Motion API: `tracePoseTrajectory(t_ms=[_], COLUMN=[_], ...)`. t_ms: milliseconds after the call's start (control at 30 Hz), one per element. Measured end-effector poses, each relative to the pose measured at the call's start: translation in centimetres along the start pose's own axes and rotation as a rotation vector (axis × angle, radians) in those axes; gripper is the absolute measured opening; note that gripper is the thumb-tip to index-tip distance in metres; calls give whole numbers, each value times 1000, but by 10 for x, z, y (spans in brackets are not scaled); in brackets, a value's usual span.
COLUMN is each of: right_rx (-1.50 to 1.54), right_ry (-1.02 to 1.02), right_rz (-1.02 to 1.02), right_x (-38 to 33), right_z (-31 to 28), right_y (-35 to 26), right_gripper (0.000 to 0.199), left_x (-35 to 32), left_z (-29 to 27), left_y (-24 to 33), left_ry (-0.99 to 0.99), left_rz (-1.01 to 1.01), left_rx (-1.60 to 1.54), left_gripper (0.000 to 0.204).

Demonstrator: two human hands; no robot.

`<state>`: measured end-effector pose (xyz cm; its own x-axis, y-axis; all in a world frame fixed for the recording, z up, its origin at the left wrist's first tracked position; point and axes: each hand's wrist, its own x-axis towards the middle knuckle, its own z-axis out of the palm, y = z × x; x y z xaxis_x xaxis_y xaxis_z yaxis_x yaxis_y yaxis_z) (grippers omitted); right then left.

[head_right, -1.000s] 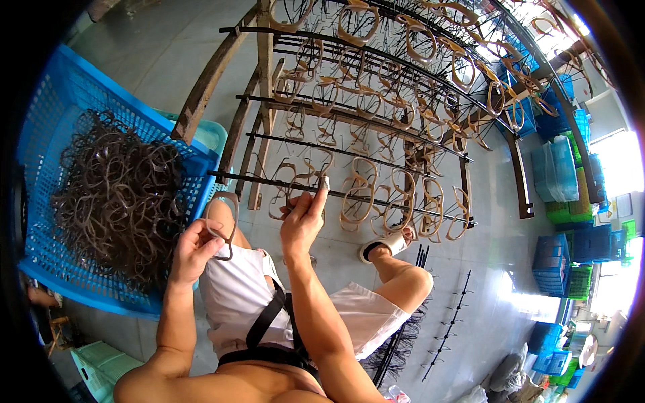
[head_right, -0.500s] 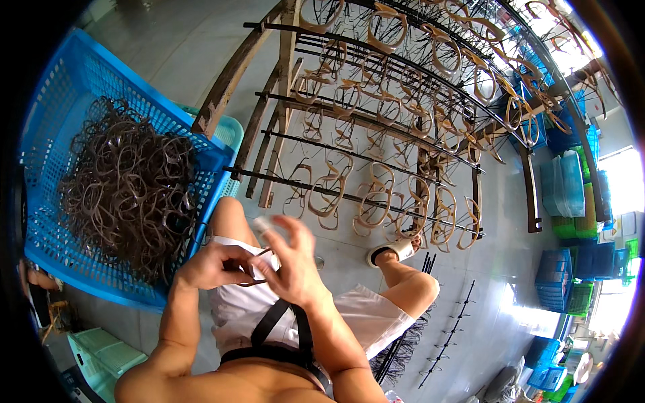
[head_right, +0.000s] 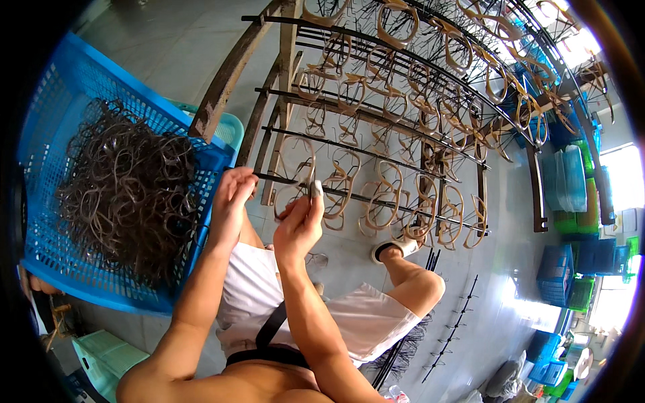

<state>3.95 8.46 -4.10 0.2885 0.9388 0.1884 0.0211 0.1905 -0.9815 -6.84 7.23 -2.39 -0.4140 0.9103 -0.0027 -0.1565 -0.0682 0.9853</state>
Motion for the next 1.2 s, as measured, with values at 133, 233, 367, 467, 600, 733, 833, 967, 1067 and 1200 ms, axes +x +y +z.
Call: tracePoseTrajectory(t_ms=[133, 233, 367, 467, 600, 733, 833, 967, 1067, 1200], right_rx=[-194, -289, -277, -294, -224, -155, -105, -65, -91, -151], right_ry=[108, 120, 146, 155, 145, 134, 96, 110, 102, 27], right_rz=[53, 115, 122, 117, 161, 180, 201, 170, 124, 36], right_x=[6, 6, 7, 8, 9, 8, 7, 5, 3, 0], right_z=[18, 17, 22, 22, 21, 22, 25, 28, 31, 31], right_y=[3, 9, 11, 13, 12, 9, 2, 3, 5, 2], right_gripper=[27, 30, 30, 29, 28, 28, 28, 19, 17, 18], left_x=[24, 24, 24, 23, 21, 20, 19, 14, 12, 11], left_z=[10, 18, 16, 16, 18, 19, 17, 20, 20, 15], left_y=[-12, -5, -6, -7, -7, -11, -14, -2, -3, -6], left_ry=[-43, -118, -142, -146, -127, -105, -88, -88, -75, -81], left_rz=[-112, -178, -162, -150, -164, -163, -137, -213, -243, -280], left_rx=[44, 24, 35, 46, 46, 70, 29, -42, -94, -173], left_gripper=[28, 27, 25, 25, 25, 25, 25, 27, 28, 23])
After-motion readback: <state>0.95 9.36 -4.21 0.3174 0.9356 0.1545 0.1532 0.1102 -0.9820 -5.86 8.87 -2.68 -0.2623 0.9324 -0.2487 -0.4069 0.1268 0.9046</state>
